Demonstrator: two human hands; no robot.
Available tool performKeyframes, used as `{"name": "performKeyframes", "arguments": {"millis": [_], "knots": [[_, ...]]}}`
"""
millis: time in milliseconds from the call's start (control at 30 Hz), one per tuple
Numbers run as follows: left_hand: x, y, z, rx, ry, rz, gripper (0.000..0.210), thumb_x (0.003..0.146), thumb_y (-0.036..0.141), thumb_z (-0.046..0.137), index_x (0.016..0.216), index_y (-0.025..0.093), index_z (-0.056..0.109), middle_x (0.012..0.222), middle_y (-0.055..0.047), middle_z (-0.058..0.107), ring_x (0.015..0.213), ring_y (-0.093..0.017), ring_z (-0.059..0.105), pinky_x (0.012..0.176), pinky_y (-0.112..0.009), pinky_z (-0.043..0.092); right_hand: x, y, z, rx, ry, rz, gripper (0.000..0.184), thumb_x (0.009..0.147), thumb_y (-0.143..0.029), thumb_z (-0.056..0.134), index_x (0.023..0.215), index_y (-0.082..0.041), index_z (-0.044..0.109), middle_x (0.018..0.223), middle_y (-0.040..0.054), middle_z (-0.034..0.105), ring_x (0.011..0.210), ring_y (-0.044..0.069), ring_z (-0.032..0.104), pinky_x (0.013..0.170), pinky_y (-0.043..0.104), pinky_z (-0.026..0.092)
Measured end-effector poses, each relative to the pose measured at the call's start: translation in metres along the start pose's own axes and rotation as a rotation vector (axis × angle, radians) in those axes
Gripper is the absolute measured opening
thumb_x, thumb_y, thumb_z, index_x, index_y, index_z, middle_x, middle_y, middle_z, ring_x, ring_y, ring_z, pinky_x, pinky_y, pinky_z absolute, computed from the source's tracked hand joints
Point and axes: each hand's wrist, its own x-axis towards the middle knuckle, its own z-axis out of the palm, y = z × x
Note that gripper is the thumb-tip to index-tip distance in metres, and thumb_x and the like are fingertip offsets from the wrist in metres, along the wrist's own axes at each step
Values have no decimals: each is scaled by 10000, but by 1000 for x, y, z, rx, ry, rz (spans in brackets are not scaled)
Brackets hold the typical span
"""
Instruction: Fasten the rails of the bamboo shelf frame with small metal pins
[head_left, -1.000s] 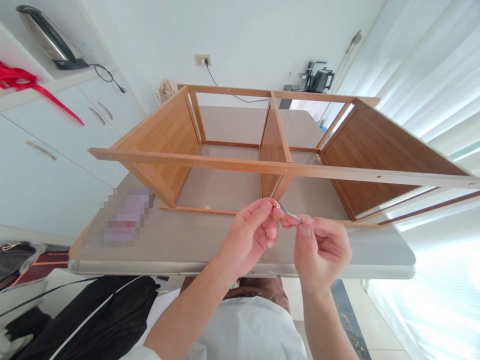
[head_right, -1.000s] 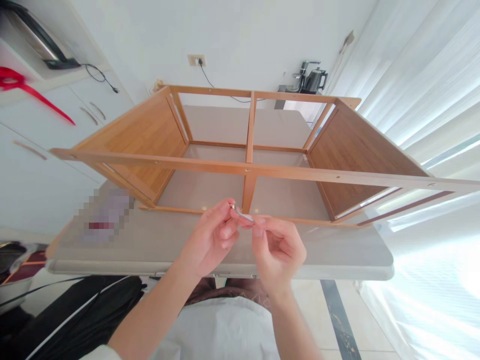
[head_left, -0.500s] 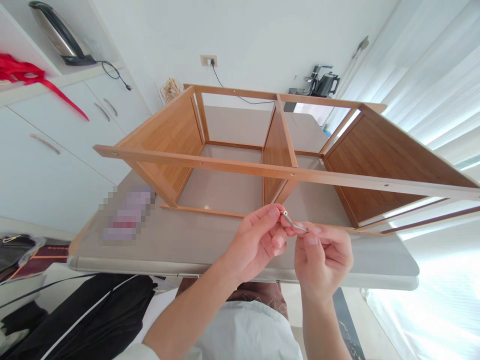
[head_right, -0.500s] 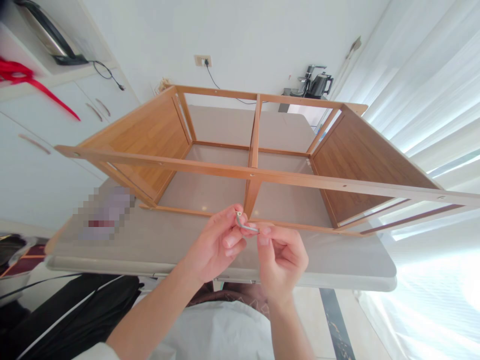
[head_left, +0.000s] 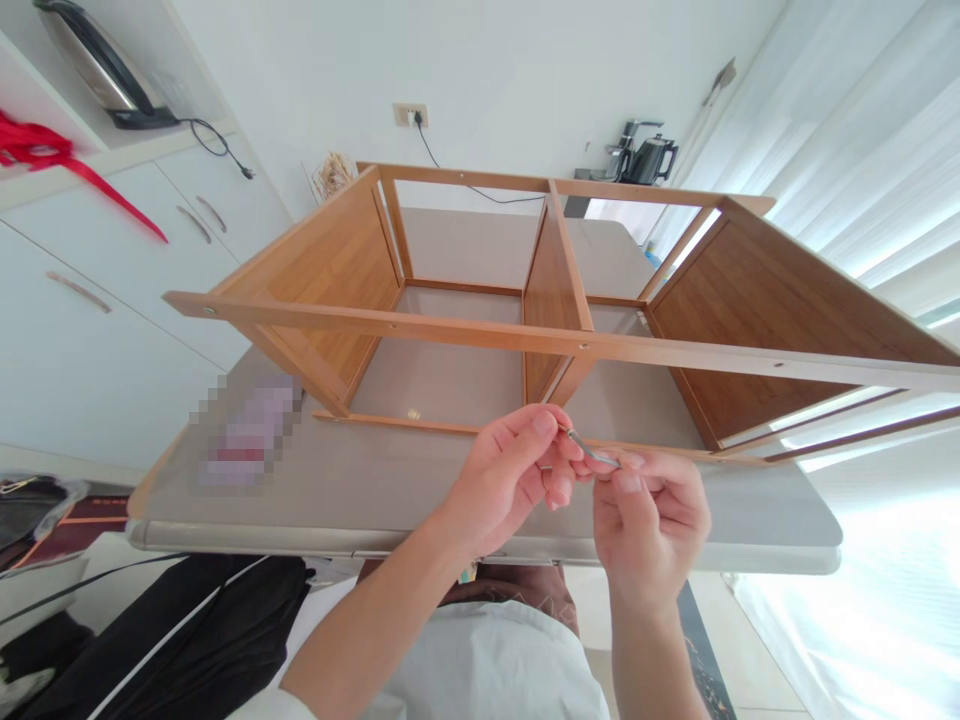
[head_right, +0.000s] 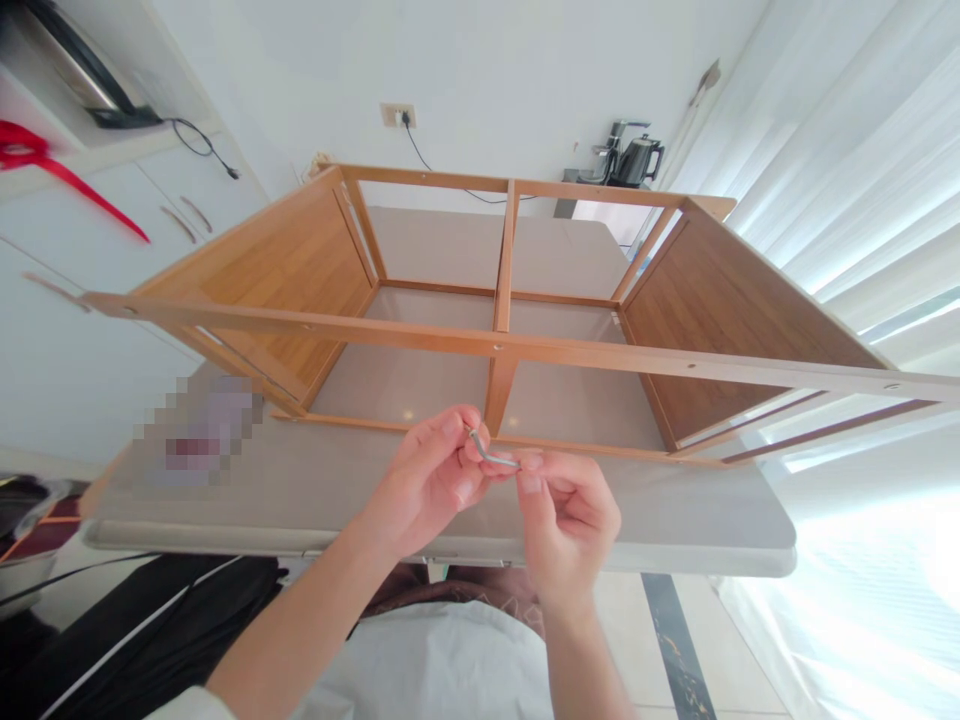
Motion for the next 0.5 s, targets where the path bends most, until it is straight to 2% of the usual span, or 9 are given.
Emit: {"name": "performKeyframes", "arguments": {"millis": [100,200,367,500], "knots": [[4,5,1,122,-33,-24,376,888,489,775,772,143,680,579,26,584,509,-55,526,538,-178,439,4,-3,-4,0,-59,-44,117,955,-137,666,998,-239,704,921,17,820,820,196,804,737,340,683],[10,11,5,202,-70,-69,380,892,496,768,776,140,703,578,31,575,488,-37,482,537,-180,426,14,-6,-7,-67,-79,-169,190,931,-73,664,1021,-233,715,961,28,822,842,195,803,714,318,678],[16,22,16,205,-39,-80,288,905,455,766,883,169,785,711,7,680,543,-35,581,560,-163,471,33,-11,-14,-230,-78,-409,295,848,-12,717,1050,-226,736,950,24,818,852,207,803,692,303,662],[16,30,21,230,18,-86,256,925,437,747,945,187,799,758,7,694,558,-32,595,530,-142,466,42,-18,-18,-246,-165,-385,321,838,-4,718,1055,-241,736,864,1,797,828,206,797,670,299,650]]}}
